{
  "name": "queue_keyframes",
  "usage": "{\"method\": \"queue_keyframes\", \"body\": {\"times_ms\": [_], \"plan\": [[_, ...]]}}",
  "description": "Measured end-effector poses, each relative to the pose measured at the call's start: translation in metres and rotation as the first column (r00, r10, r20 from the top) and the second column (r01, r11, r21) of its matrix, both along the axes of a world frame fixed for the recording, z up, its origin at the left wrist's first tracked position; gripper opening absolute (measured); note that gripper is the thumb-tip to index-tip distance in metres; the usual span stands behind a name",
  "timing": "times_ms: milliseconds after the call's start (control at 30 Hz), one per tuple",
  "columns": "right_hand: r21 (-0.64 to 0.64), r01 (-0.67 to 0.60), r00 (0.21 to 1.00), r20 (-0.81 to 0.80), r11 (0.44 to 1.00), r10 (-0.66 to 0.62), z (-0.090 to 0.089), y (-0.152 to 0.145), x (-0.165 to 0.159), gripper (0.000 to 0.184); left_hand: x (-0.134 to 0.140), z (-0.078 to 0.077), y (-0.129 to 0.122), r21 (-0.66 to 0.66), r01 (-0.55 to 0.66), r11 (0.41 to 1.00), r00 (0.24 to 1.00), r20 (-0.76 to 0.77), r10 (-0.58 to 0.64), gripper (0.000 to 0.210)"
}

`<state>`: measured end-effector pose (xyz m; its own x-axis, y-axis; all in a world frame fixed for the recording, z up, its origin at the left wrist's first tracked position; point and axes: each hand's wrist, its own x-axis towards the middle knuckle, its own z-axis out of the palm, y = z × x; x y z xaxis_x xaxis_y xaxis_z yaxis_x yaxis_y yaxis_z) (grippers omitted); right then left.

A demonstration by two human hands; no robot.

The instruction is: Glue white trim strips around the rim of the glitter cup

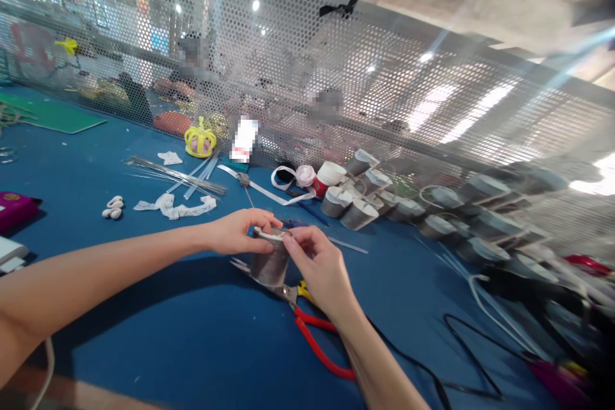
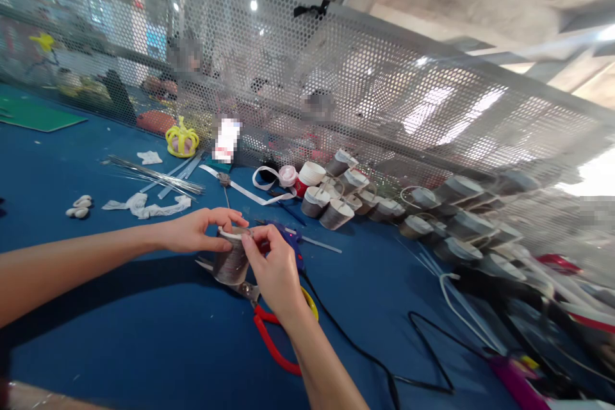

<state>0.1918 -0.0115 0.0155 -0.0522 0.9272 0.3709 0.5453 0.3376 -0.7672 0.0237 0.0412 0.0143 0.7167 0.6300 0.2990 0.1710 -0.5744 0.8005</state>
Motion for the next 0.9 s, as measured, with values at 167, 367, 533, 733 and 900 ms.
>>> {"method": "queue_keyframes", "body": {"times_ms": [167, 367, 533, 733, 900], "plan": [[0.02, 0.011, 1.0, -0.001, 1.0, -0.011, 0.001, 0.0, -0.003, 0.014, 0.001, -0.003, -0.001, 0.036, -0.041, 0.999, 0.999, 0.006, 0.04, 0.012], [0.04, 0.027, 0.999, 0.02, 0.999, -0.028, 0.003, -0.004, -0.007, 0.013, 0.004, 0.002, -0.006, 0.041, -0.072, 0.997, 0.997, 0.02, 0.072, 0.009], [0.032, 0.017, 1.0, -0.021, 0.999, -0.016, 0.003, -0.006, -0.009, 0.012, 0.004, 0.007, -0.008, 0.028, -0.069, 0.997, 0.998, -0.004, 0.069, 0.01], [-0.204, -0.01, 0.879, -0.468, 0.979, -0.089, 0.003, 0.001, -0.004, 0.016, 0.003, 0.008, -0.009, 0.041, -0.083, 0.996, 0.996, -0.027, 0.084, 0.006], [-0.351, -0.102, 0.691, -0.698, 0.931, -0.188, 0.009, 0.022, 0.006, 0.015, 0.001, 0.01, -0.017, 0.224, -0.142, 0.964, 0.988, -0.034, 0.153, 0.007]]}}
